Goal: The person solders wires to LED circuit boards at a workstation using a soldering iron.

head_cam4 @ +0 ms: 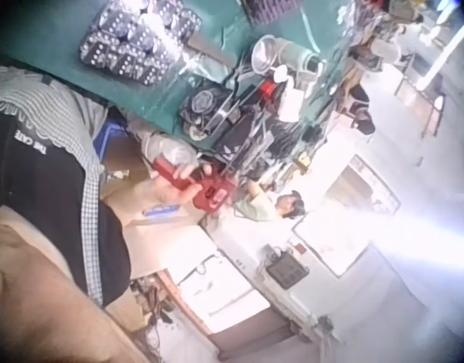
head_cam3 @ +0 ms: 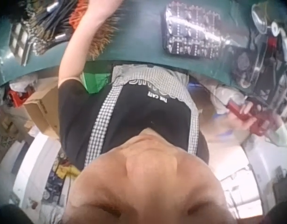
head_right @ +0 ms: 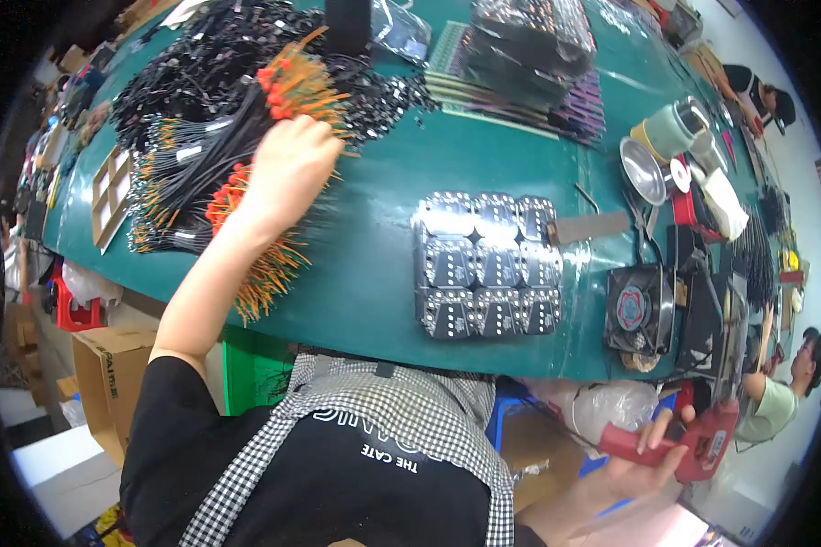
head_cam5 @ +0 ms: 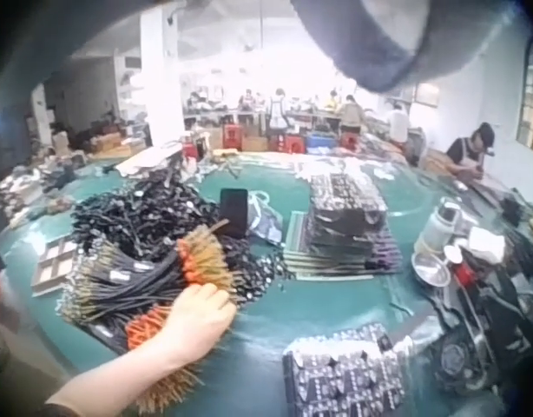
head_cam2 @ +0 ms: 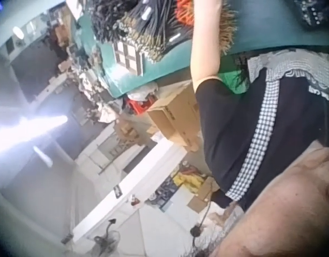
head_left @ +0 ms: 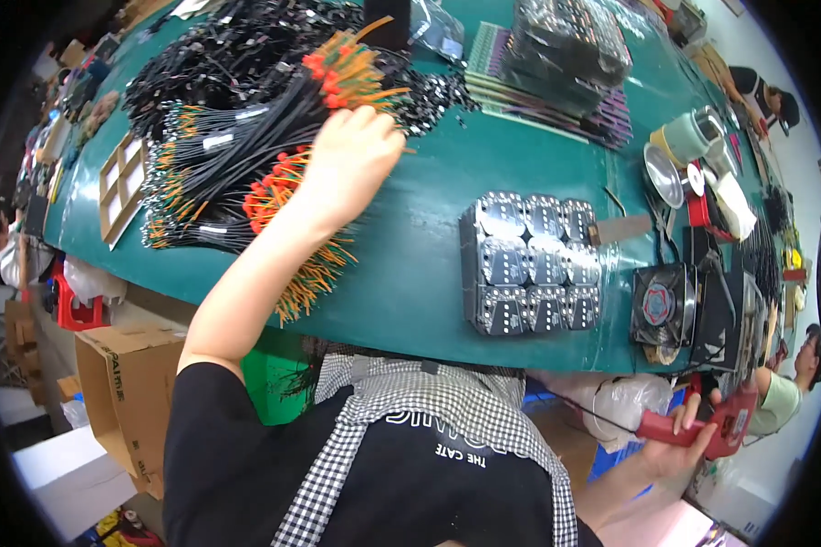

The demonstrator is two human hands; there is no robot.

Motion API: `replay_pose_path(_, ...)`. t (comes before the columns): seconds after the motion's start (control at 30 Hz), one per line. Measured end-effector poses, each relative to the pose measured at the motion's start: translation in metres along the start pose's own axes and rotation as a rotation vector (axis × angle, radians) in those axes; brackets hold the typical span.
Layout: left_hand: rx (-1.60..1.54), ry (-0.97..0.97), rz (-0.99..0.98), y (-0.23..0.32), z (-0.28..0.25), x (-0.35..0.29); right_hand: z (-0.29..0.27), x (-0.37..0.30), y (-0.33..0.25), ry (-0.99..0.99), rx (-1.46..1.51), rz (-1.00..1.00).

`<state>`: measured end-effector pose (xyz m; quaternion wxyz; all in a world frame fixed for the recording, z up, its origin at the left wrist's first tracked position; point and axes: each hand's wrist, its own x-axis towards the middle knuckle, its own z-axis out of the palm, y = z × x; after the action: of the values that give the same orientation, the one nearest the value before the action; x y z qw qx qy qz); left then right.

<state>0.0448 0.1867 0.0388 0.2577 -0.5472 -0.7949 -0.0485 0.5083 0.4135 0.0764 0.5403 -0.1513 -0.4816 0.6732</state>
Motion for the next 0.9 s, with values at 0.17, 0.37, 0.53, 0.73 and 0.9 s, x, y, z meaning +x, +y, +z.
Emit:
replay_pose_path(0.17, -0.522, 0.234, -0.003, 0.052, -0.028, -0.001, 0.057, -0.006, 0.056, -0.157, -0.036, 0.193)
replay_pose_path(0.37, -0.6, 0.187, -0.034, 0.084, 0.0, -0.018, 0.1, -0.018, 0.097, -0.18, -0.217, 0.526)
replay_pose_path(0.53, -0.694, 0.231, -0.015, 0.091, 0.006, -0.013, 0.111, -0.018, 0.101, -0.257, -0.291, 0.714)
replay_pose_path(0.73, -0.525, 0.191, 0.047, 0.097, 0.016, -0.014, 0.1, -0.027, 0.106, -0.266, -0.267, 0.775)
replay_pose_path(0.9, -0.555, 0.202, 0.014, 0.1, 0.023, -0.015, 0.095, -0.026, 0.109, -0.344, -0.47, 0.73)
